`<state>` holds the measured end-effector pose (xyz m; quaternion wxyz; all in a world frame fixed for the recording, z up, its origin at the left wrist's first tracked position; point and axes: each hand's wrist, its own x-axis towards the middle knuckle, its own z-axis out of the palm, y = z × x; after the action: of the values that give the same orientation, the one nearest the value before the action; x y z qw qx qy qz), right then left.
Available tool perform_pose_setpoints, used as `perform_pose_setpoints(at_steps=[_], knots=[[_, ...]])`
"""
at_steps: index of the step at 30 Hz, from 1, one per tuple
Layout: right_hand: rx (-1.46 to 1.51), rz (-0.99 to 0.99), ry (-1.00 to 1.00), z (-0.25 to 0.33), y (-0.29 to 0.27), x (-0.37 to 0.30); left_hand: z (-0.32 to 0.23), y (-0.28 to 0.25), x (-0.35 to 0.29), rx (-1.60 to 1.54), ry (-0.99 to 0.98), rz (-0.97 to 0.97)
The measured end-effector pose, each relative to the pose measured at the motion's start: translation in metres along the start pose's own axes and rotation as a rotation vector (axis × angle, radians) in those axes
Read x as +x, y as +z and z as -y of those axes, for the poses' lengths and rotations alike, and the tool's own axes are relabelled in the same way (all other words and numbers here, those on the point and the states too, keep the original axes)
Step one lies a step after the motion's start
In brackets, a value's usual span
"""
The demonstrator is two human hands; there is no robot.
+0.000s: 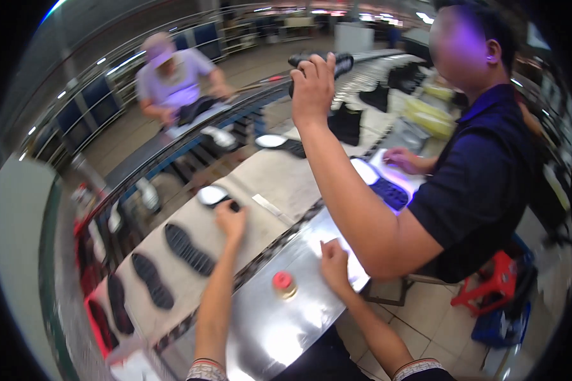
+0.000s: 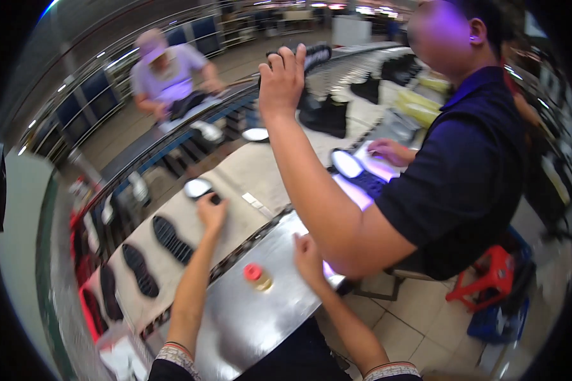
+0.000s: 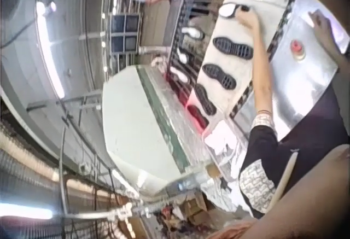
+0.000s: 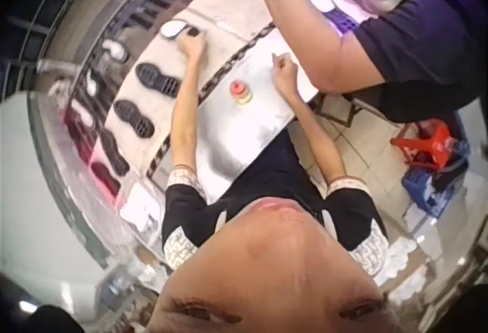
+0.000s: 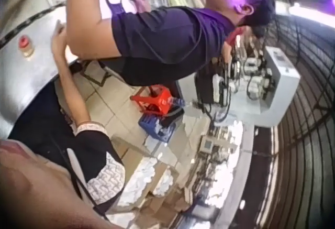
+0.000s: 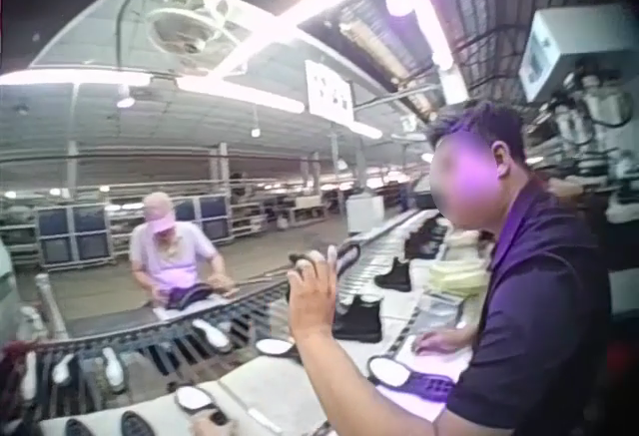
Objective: Applying glue to shoe insoles and attaching them to soles on an assembly line.
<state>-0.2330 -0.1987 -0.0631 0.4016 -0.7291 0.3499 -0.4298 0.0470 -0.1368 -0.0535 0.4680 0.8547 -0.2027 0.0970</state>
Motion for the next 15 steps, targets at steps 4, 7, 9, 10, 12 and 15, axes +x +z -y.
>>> perform_pose_setpoints(at_steps=[4,7,9,10,12,15], knots=[[-0.103,-0.012,0.072,0.011,0.008,-0.005,0.055,0.046,0.092,0.3,-0.103,-0.061],[-0.242,0.071,0.1,0.025,0.003,-0.003,0.076,0.069,0.154,0.242,-0.03,0.135],[-0.251,0.119,0.043,0.031,0.008,-0.004,0.114,0.049,0.211,0.002,-0.049,0.324],[-0.289,0.07,0.071,0.023,0.003,0.002,0.062,0.054,0.186,0.002,-0.1,0.337],[-0.279,0.063,0.081,0.019,-0.003,0.005,0.05,0.082,0.168,-0.033,-0.028,0.276],[-0.232,0.117,0.058,0.03,0.011,0.002,0.11,0.059,0.15,0.021,0.012,-0.092]])
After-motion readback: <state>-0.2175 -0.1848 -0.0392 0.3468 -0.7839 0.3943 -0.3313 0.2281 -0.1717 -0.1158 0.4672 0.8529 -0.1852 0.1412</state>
